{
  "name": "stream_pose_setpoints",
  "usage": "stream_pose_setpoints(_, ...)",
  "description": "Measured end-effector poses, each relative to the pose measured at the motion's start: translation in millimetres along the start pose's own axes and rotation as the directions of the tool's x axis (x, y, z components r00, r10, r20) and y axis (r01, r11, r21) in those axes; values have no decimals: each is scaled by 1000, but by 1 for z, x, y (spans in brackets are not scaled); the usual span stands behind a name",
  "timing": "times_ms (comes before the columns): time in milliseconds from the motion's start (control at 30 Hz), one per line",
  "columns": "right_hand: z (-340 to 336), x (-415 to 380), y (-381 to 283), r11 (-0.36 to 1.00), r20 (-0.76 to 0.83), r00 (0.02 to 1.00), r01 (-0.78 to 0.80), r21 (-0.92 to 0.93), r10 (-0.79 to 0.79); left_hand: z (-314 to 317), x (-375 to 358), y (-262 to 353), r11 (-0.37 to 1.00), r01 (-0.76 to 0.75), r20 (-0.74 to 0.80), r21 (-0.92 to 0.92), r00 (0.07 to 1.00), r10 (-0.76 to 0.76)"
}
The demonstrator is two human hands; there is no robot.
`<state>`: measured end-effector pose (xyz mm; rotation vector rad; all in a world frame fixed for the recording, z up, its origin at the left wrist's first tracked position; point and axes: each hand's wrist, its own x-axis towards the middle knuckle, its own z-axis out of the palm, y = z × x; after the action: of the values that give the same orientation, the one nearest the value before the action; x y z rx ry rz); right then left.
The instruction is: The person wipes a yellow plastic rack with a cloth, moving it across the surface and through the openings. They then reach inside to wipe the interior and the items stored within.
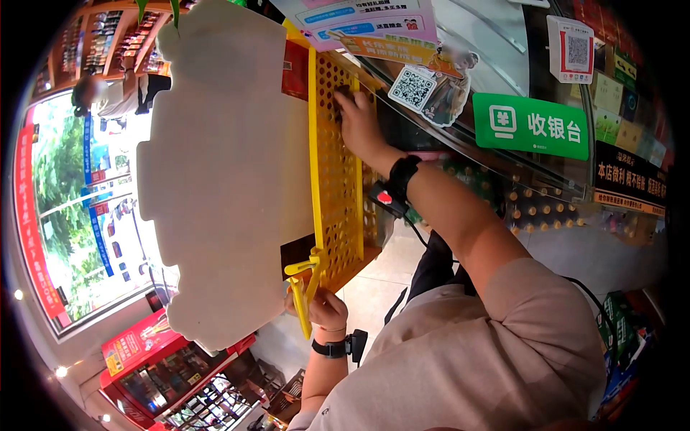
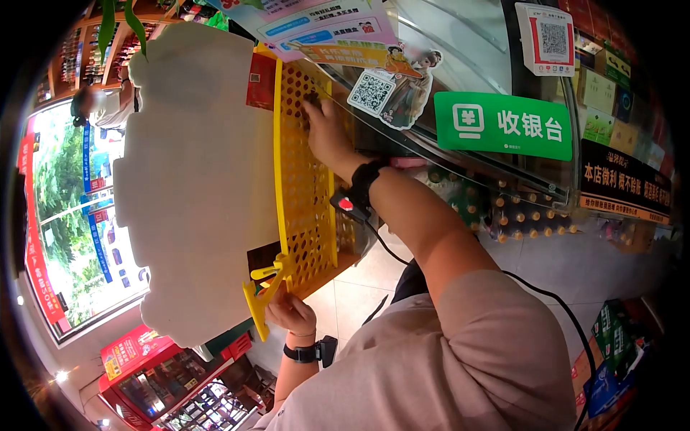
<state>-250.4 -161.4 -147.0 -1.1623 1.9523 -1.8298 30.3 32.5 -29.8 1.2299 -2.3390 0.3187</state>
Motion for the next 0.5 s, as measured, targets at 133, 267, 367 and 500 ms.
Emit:
stream_pose_setpoints(133,-3,47,-27,965,-113,984,-111,238,141,0,-3,0,998,48,18,-38,999,-47)
stream_pose_setpoints(267,8,46,-17,999,-81,996,-21,26,23,1,-6,-3,999,33,14,-31,999,-33)
stream_pose_setpoints(367,2,38,1,995,-37,999,23,-98,-27,1,-3,-3,999,33,25,-18,999,-33)
stream_pose_setpoints(500,-11,40,-5,998,18,998,-55,40,54,-2,4,4,999,31,19,-30,999,-31)
